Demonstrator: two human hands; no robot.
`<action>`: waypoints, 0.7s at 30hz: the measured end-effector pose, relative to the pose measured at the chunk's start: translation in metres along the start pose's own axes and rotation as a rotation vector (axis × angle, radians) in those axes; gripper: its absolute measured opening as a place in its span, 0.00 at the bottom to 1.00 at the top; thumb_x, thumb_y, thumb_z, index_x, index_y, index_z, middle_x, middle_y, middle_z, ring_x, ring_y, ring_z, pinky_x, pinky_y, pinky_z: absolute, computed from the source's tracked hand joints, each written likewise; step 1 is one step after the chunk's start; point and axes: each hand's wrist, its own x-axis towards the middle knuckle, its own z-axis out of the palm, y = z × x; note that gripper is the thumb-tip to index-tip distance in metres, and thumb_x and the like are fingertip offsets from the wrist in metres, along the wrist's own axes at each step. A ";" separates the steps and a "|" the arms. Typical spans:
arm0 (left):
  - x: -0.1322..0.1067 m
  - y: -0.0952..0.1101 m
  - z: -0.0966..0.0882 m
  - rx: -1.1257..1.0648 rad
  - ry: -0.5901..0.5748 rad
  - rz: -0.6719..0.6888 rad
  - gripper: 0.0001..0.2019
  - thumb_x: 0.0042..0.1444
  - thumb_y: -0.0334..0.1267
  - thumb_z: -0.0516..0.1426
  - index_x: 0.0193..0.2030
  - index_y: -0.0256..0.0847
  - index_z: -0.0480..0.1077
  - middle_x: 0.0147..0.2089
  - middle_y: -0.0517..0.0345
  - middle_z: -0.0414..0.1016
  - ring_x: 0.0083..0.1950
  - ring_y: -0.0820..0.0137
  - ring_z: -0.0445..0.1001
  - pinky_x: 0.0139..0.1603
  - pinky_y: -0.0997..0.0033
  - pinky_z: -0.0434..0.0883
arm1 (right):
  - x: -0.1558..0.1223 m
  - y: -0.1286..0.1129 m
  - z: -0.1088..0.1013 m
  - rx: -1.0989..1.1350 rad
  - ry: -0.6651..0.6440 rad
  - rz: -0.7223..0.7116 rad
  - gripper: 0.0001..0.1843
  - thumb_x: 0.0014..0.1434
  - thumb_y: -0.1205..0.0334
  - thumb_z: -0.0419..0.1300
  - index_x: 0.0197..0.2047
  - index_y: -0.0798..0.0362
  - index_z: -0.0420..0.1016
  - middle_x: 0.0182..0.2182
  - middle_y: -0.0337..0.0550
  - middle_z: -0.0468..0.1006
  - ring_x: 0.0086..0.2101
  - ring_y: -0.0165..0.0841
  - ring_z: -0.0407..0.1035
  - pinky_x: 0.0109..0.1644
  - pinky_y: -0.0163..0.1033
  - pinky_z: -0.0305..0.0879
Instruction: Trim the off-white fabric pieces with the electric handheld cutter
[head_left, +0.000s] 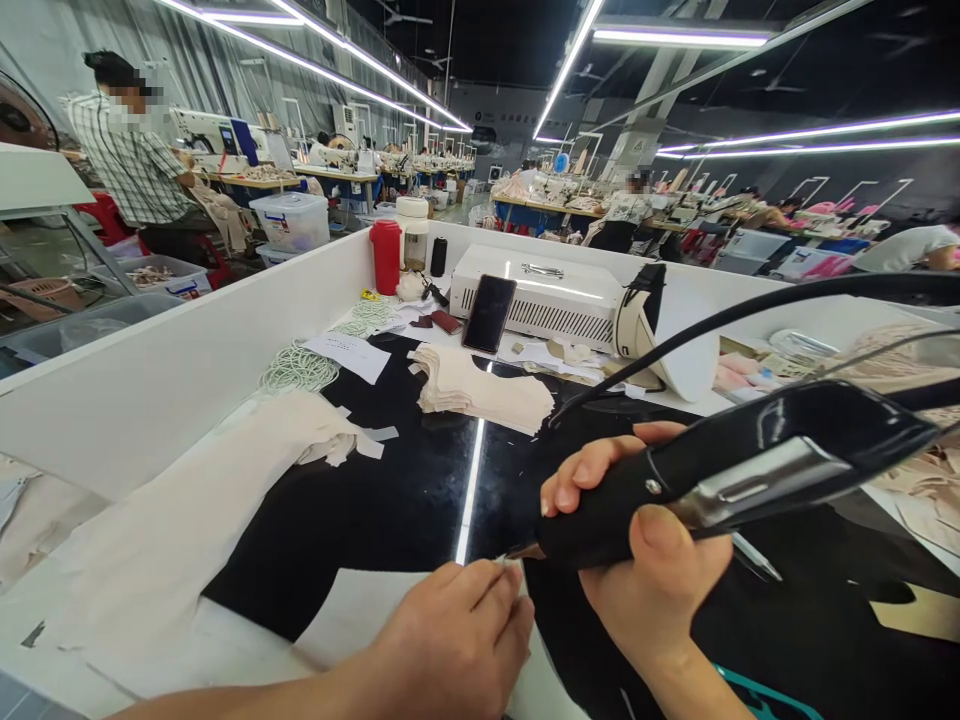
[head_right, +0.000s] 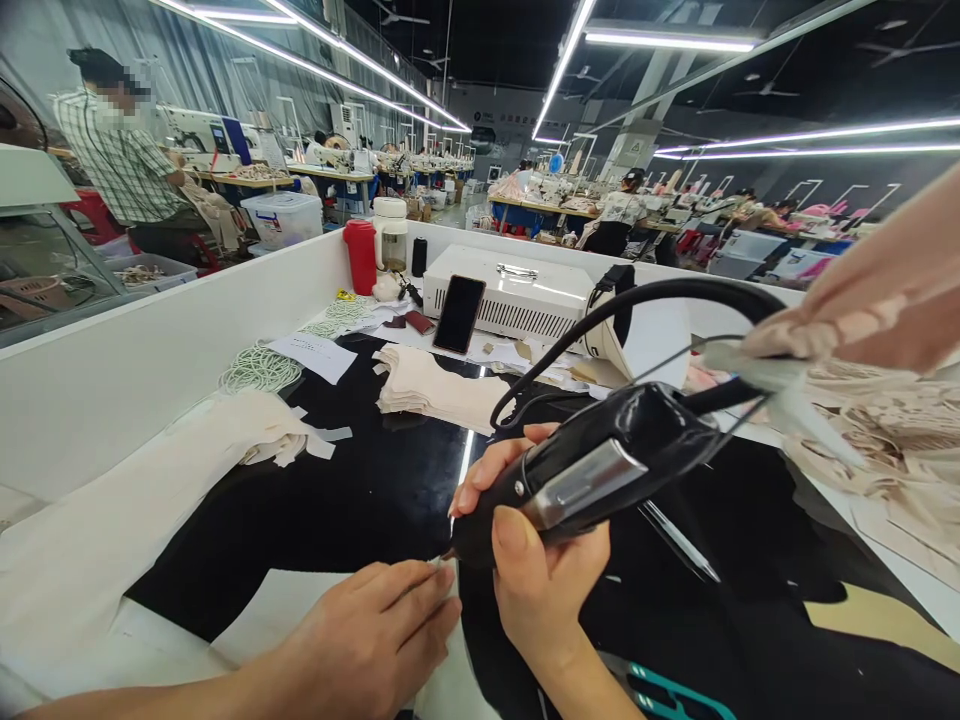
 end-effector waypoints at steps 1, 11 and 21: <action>0.000 0.000 0.001 0.000 0.004 -0.002 0.09 0.71 0.30 0.56 0.47 0.29 0.77 0.47 0.46 0.83 0.45 0.63 0.80 0.39 0.68 0.76 | 0.000 0.000 0.000 -0.004 -0.008 -0.003 0.22 0.57 0.50 0.73 0.50 0.44 0.72 0.29 0.32 0.75 0.24 0.31 0.72 0.24 0.38 0.73; 0.000 0.000 0.000 0.003 -0.030 0.013 0.08 0.70 0.30 0.57 0.49 0.29 0.76 0.50 0.43 0.83 0.47 0.62 0.80 0.39 0.68 0.76 | 0.000 0.001 -0.002 -0.004 -0.016 0.007 0.18 0.59 0.55 0.71 0.50 0.45 0.72 0.30 0.33 0.76 0.25 0.31 0.71 0.26 0.39 0.73; 0.006 -0.034 -0.011 0.055 -0.157 -0.064 0.09 0.73 0.28 0.53 0.50 0.32 0.75 0.54 0.48 0.81 0.53 0.60 0.80 0.52 0.60 0.78 | -0.001 -0.039 -0.020 -0.157 0.073 -0.004 0.25 0.53 0.56 0.77 0.51 0.44 0.74 0.31 0.34 0.77 0.27 0.33 0.73 0.29 0.41 0.76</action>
